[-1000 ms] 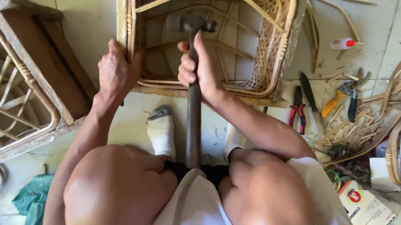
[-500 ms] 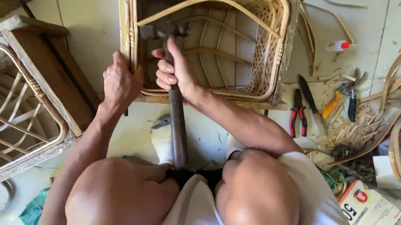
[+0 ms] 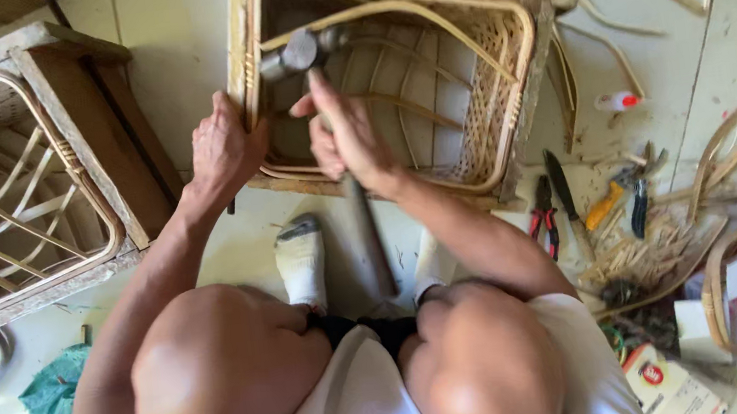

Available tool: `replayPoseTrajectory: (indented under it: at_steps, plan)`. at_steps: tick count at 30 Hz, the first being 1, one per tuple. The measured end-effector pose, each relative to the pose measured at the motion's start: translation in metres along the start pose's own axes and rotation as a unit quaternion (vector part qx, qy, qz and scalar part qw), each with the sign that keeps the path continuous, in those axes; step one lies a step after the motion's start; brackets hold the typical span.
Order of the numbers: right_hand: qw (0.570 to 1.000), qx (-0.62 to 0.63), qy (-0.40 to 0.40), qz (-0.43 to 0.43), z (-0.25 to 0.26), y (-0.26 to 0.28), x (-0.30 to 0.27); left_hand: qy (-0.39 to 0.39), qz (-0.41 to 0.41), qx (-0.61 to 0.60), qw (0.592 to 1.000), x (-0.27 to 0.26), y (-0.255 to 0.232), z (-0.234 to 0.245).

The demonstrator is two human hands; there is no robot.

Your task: The person weaves a rectangular basket by inserting thin wooden strips into a frame. They use a hammer to tap the strips into place and apply glue to secure the joints. The person works on the floor, surrounded by tools and finished baskets.

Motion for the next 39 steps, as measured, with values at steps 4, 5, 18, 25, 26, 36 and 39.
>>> replayPoseTrajectory:
  at_steps: [4,5,18,25,26,36,39]
  plan:
    - [0.880,-0.391,-0.109,0.247,0.031,0.086,0.029,-0.066,-0.020,0.009,0.998,0.055,-0.005,-0.007]
    - [0.865,-0.426,-0.124,0.232,0.038,0.099,0.044,-0.066,-0.012,0.026,0.997,0.070,-0.005,-0.010]
    - [0.675,-0.582,-0.118,0.438,0.019,0.129,0.061,-0.037,-0.006,0.032,0.999,0.083,0.004,-0.017]
    - [0.795,-0.578,0.042,0.181,-0.031,0.021,-0.067,0.011,-0.069,0.012,0.997,0.090,0.026,-0.022]
    - [0.801,-0.565,0.052,0.193,-0.043,0.008,-0.067,0.008,-0.067,0.010,0.998,0.090,0.027,-0.025]
    - [0.777,-0.595,0.026,0.204,-0.023,-0.029,-0.073,0.054,0.012,0.057,0.997,0.091,0.017,-0.023]
    - [0.765,-0.586,-0.054,0.262,0.039,-0.026,-0.133,0.045,0.043,0.050,0.997,0.088,-0.004,-0.001]
Point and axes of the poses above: each hand's wrist, its own x-axis towards the middle knuckle, its own z-axis out of the back of the hand, y = z × x, the point moved 4 cm from there along x, towards the middle knuckle, and after that the axes turned 11 degrees about -z, right-handed, at the moved point
